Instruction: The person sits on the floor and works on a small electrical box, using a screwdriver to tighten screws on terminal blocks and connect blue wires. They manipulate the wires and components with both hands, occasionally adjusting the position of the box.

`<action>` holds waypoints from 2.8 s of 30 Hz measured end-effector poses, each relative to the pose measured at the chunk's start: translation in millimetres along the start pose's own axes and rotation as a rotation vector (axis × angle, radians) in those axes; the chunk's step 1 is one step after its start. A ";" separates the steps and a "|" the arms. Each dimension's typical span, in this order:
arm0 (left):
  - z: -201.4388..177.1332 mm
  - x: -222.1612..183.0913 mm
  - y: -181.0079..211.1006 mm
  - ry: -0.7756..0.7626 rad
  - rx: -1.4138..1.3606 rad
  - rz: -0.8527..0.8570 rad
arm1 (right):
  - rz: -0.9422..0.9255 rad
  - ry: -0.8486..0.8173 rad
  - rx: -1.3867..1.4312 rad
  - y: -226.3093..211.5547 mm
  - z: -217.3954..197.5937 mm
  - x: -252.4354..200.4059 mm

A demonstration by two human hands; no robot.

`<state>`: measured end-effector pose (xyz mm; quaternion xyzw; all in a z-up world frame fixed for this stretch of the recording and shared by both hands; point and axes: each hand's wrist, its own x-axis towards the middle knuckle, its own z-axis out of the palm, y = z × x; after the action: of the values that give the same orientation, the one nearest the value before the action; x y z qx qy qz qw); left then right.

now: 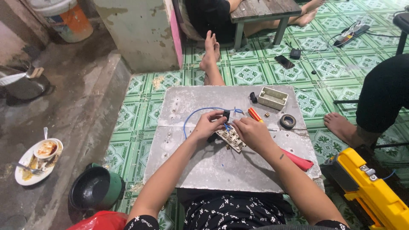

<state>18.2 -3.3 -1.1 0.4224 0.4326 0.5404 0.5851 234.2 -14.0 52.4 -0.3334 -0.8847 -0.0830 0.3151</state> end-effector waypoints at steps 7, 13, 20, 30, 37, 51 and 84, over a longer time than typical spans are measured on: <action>-2.7 5.9 -5.3 -0.032 0.000 0.011 | 0.034 0.024 0.059 4.0 7.0 -3.5; -6.2 6.7 -7.1 -0.063 0.027 0.022 | 0.063 0.039 0.080 4.5 7.2 -5.8; -4.6 5.6 -4.2 -0.085 0.058 0.040 | 0.079 -0.013 0.152 4.3 2.4 -3.2; -4.2 -0.5 5.2 -0.098 0.099 0.056 | 0.066 -0.046 0.155 4.2 3.0 -2.7; -3.8 -2.7 9.3 -0.114 0.102 0.056 | 0.043 0.020 0.180 4.4 5.3 -3.2; -2.5 1.3 10.1 -0.082 0.174 -0.006 | 0.047 0.083 0.247 0.5 -0.3 -0.8; 9.4 -12.8 37.7 -0.104 0.490 -0.075 | 0.031 -0.002 0.141 12.2 11.8 -12.9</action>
<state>16.7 -14.0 38.3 0.5625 0.5351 0.3750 0.5065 243.6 -7.4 34.4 -0.3243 -0.8832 -0.0151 0.3384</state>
